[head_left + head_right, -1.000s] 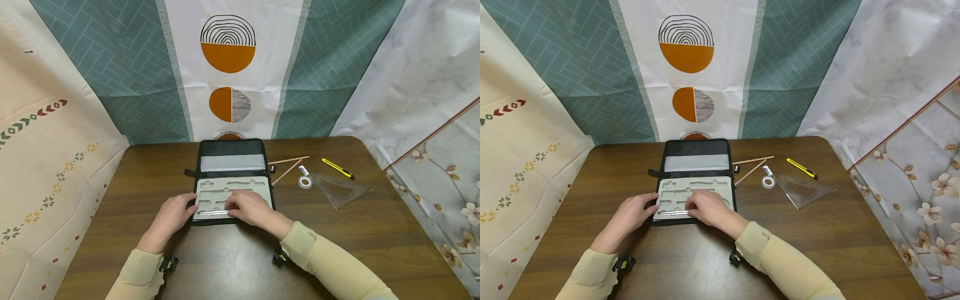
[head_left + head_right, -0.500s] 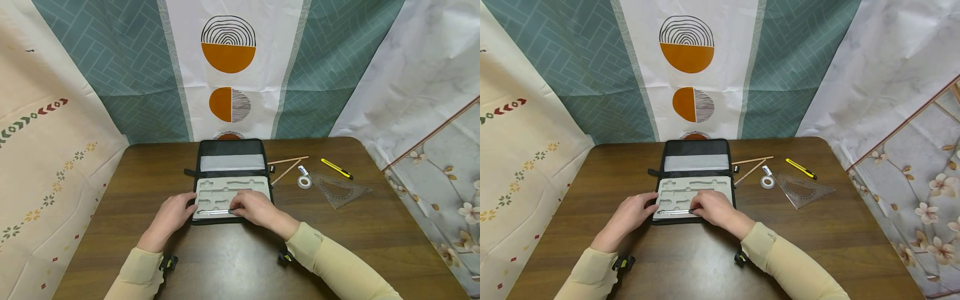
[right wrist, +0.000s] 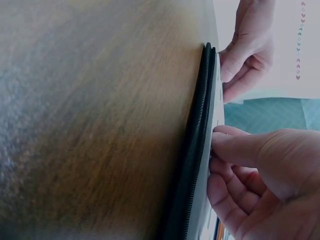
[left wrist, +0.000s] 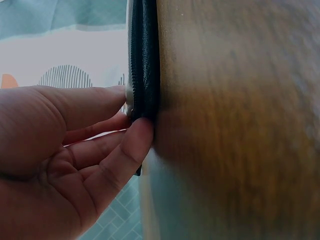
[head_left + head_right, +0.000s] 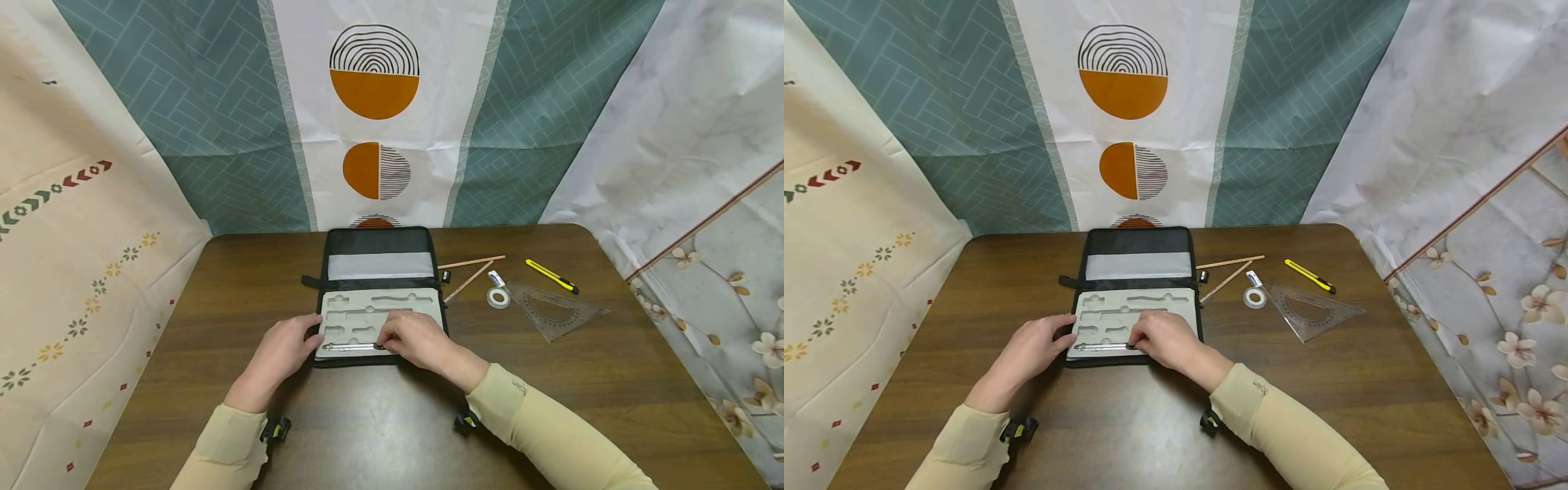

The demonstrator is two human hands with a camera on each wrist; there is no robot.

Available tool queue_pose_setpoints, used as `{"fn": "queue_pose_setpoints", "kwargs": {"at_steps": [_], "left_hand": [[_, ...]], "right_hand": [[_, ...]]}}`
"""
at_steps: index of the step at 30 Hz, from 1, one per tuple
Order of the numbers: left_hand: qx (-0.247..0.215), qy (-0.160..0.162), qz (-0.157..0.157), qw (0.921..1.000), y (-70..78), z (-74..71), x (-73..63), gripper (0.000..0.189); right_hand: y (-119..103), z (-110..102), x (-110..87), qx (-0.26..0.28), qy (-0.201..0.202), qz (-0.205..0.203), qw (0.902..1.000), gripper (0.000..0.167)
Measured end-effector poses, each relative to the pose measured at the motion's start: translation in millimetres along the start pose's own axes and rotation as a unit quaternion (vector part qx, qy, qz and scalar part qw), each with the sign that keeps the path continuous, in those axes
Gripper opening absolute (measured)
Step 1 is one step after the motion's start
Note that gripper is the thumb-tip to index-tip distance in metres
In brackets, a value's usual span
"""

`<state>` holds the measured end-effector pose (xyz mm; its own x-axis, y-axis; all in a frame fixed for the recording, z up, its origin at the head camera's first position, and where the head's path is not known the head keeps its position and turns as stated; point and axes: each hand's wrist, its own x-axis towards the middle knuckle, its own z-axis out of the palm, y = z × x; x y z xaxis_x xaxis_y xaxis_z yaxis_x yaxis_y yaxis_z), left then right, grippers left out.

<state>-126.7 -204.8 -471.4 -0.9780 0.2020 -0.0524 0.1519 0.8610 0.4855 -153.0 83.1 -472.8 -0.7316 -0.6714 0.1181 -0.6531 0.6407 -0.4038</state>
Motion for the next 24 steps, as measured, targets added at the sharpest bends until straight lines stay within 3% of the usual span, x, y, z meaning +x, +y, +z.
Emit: {"fn": "queue_pose_setpoints", "kwargs": {"at_steps": [10, 24], "left_hand": [[0.003, -0.003, -0.006, 1.0000, 2.0, 0.5, -0.4, 0.045], [0.003, -0.003, -0.005, 1.0000, 2.3, 1.9, 0.1, 0.045]], "right_hand": [[0.3, -0.6, -1.8, 0.003, -0.004, 0.005, 1.0000, 0.010], [0.3, -3.8, -4.7, 0.002, -0.015, -0.021, 0.9997, 0.009]]}}
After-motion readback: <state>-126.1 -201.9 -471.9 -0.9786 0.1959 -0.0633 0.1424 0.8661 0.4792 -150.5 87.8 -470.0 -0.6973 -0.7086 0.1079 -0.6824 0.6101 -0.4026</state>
